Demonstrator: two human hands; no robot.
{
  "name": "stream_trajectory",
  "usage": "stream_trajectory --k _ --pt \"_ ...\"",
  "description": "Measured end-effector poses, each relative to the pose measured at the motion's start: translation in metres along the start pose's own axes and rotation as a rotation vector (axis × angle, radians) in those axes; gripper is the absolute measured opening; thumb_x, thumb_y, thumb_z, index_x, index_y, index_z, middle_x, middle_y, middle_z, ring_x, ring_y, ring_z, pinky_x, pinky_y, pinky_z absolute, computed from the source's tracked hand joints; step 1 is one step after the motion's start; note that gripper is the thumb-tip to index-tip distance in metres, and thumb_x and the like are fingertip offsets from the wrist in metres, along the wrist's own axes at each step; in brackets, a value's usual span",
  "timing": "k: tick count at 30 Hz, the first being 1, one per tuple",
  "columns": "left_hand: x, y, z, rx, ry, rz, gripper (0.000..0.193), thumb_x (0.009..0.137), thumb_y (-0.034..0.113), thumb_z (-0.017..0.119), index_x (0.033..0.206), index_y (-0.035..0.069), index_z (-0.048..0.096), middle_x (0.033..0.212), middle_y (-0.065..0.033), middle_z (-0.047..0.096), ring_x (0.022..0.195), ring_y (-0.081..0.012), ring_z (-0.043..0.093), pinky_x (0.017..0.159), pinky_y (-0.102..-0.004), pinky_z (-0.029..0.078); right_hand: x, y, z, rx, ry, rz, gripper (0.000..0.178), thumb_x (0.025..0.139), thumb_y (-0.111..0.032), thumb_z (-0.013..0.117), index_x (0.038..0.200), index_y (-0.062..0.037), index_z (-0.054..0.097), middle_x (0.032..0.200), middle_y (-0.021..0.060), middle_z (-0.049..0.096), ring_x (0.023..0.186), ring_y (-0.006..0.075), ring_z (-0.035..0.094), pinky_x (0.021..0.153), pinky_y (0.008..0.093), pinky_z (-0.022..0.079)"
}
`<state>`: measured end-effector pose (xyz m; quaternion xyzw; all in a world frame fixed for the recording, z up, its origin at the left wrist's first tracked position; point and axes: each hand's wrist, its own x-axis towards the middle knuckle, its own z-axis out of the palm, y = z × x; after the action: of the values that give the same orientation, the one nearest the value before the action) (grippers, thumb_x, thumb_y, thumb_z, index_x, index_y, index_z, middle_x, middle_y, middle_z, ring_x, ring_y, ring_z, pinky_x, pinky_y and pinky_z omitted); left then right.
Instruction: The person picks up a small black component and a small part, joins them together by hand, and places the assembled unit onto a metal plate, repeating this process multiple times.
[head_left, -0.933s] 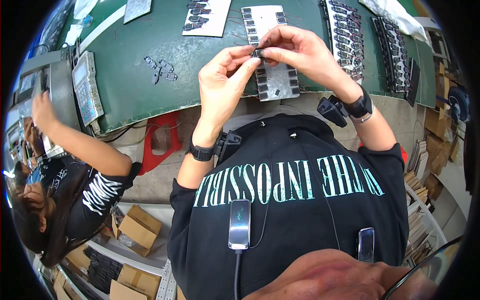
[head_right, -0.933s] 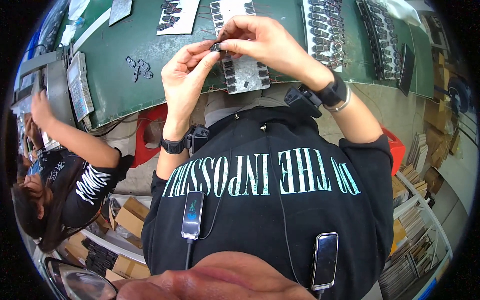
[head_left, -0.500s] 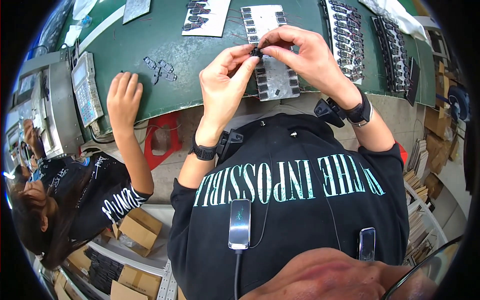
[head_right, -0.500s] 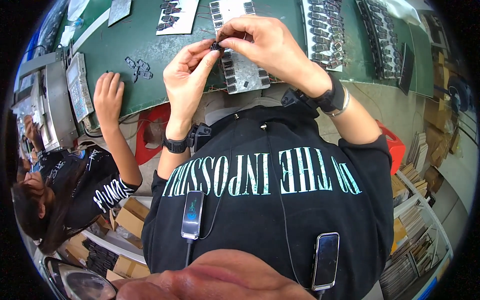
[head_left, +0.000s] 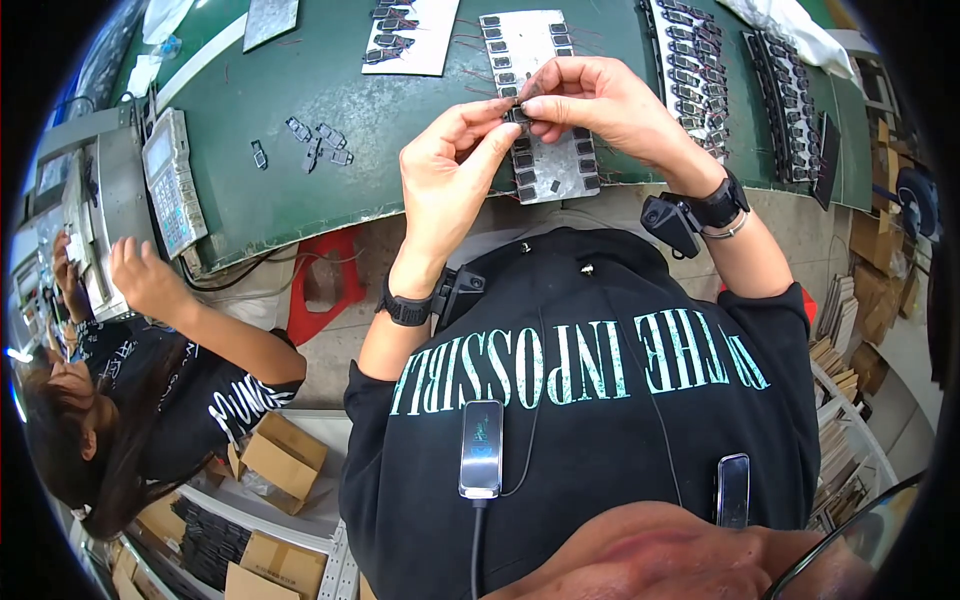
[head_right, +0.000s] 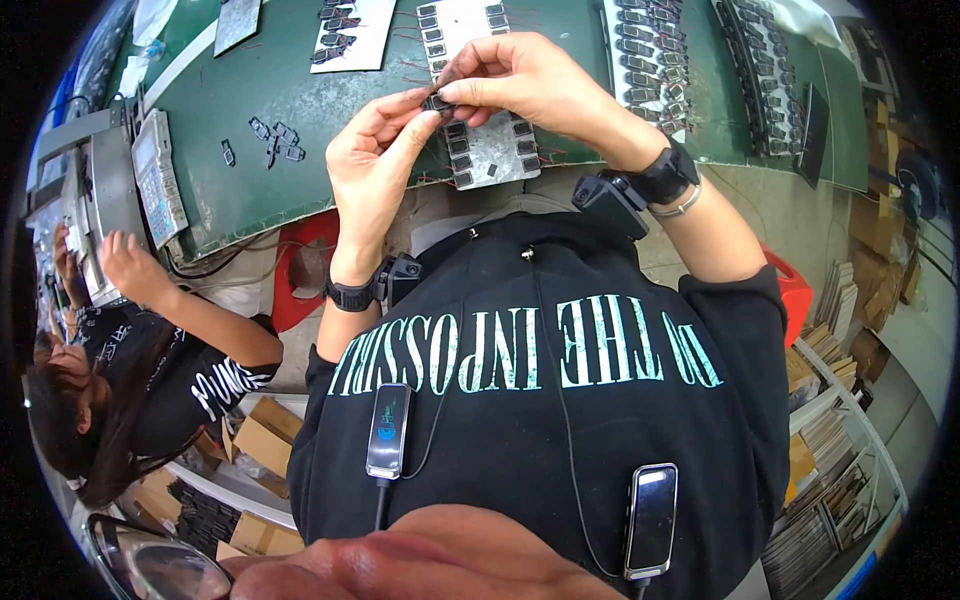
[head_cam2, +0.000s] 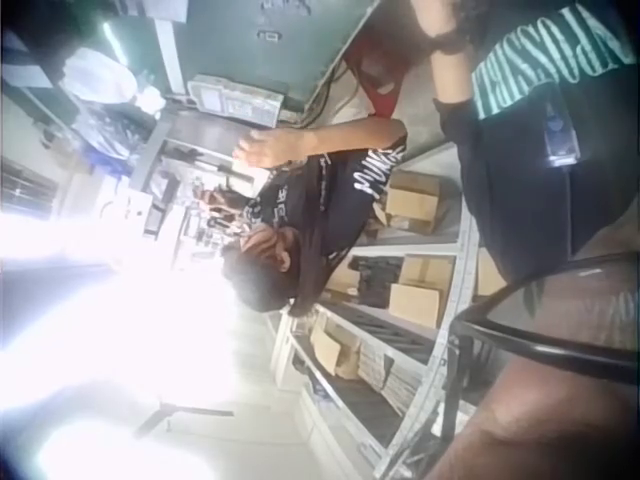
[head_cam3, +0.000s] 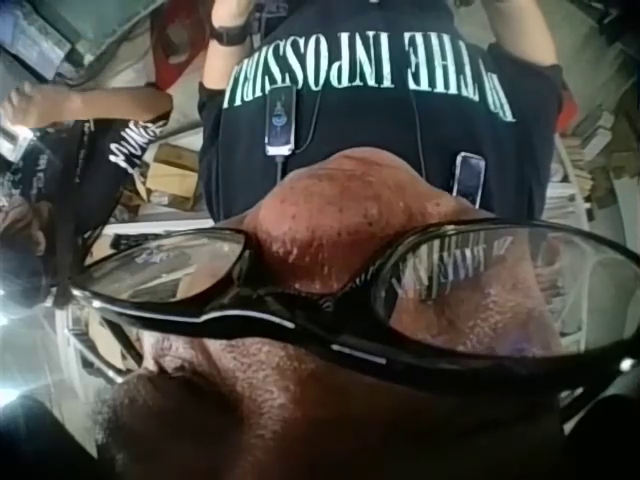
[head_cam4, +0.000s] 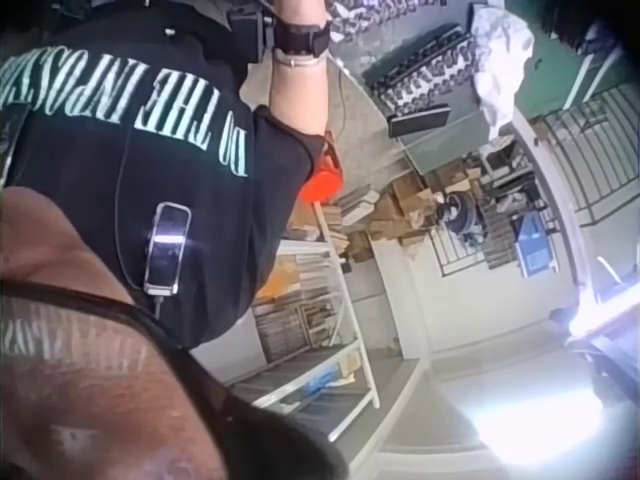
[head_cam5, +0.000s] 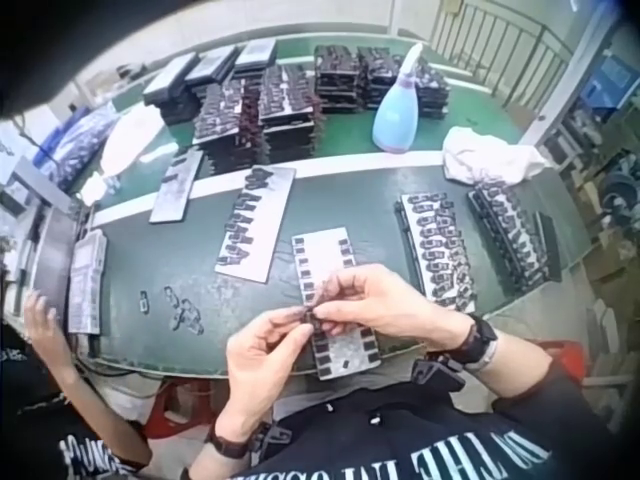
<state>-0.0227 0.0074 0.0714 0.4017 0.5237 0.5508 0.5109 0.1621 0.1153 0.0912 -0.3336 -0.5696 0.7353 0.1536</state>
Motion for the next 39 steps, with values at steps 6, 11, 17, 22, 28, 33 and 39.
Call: stream_trajectory --k 6,11,17,22,28,33,39 --pt "0.0 -0.004 -0.003 -0.047 -0.018 -0.006 0.025 0.091 0.001 0.071 0.116 -0.003 0.068 0.101 -0.0073 0.074 0.091 -0.0086 0.068 0.083 -0.0223 0.054 0.0 0.005 0.003 0.1 0.001 0.027 0.018 0.097 -0.014 0.067 0.107 0.0 0.064 0.098 0.0043 0.067 0.084 0.01 0.068 0.078 0.0251 0.059" --pt "0.001 -0.007 -0.004 -0.033 -0.012 0.009 0.025 0.092 0.0 0.07 0.116 -0.004 0.068 0.101 -0.0075 0.074 0.092 -0.0085 0.068 0.083 -0.0222 0.054 0.001 0.011 0.003 0.162 0.012 0.054 0.016 0.098 -0.013 0.065 0.106 0.0003 0.063 0.098 0.0041 0.067 0.086 0.0103 0.068 0.079 0.0259 0.059" --pt "-0.004 -0.009 0.0 -0.043 0.008 0.007 0.025 0.092 0.0 0.07 0.117 -0.005 0.068 0.102 -0.0075 0.073 0.092 -0.0086 0.067 0.084 -0.0223 0.054 -0.005 0.019 0.011 0.086 0.058 -0.063 0.016 0.098 -0.012 0.065 0.107 0.0004 0.062 0.099 0.0039 0.066 0.088 0.01 0.067 0.081 0.0259 0.058" --pt "-0.006 -0.007 0.003 -0.047 0.012 0.024 0.026 0.093 0.001 0.07 0.118 -0.005 0.067 0.102 -0.0073 0.073 0.092 -0.0084 0.067 0.083 -0.0222 0.054 -0.008 0.017 0.014 0.07 0.067 -0.119 0.016 0.097 -0.01 0.066 0.108 0.0004 0.062 0.1 0.0036 0.065 0.088 0.0097 0.066 0.082 0.0254 0.057" --pt "-0.009 -0.01 0.006 -0.069 0.023 0.05 0.028 0.094 0.001 0.068 0.121 -0.005 0.066 0.102 -0.0071 0.073 0.092 -0.0083 0.067 0.082 -0.0218 0.053 -0.013 0.022 0.021 0.058 0.104 -0.147 0.016 0.098 -0.008 0.064 0.111 0.0008 0.062 0.101 0.0037 0.065 0.09 0.0107 0.066 0.084 0.026 0.056" --pt "-0.01 -0.015 0.006 -0.048 0.031 0.068 0.03 0.095 0.001 0.066 0.124 -0.005 0.064 0.103 -0.0072 0.073 0.092 -0.0083 0.067 0.081 -0.0215 0.053 -0.019 0.022 0.03 -0.256 0.243 -0.329 0.019 0.096 -0.005 0.065 0.114 0.0014 0.064 0.104 0.0053 0.068 0.095 0.0134 0.068 0.085 0.0274 0.057" --pt "-0.009 -0.015 0.009 -0.096 0.046 0.072 0.029 0.096 0.001 0.065 0.124 -0.005 0.064 0.103 -0.0076 0.073 0.093 -0.0081 0.067 0.081 -0.0211 0.052 -0.021 0.015 0.028 -0.613 0.293 -0.436 0.021 0.093 -0.004 0.068 0.113 0.001 0.067 0.106 0.0084 0.072 0.096 0.0144 0.07 0.084 0.0275 0.057"
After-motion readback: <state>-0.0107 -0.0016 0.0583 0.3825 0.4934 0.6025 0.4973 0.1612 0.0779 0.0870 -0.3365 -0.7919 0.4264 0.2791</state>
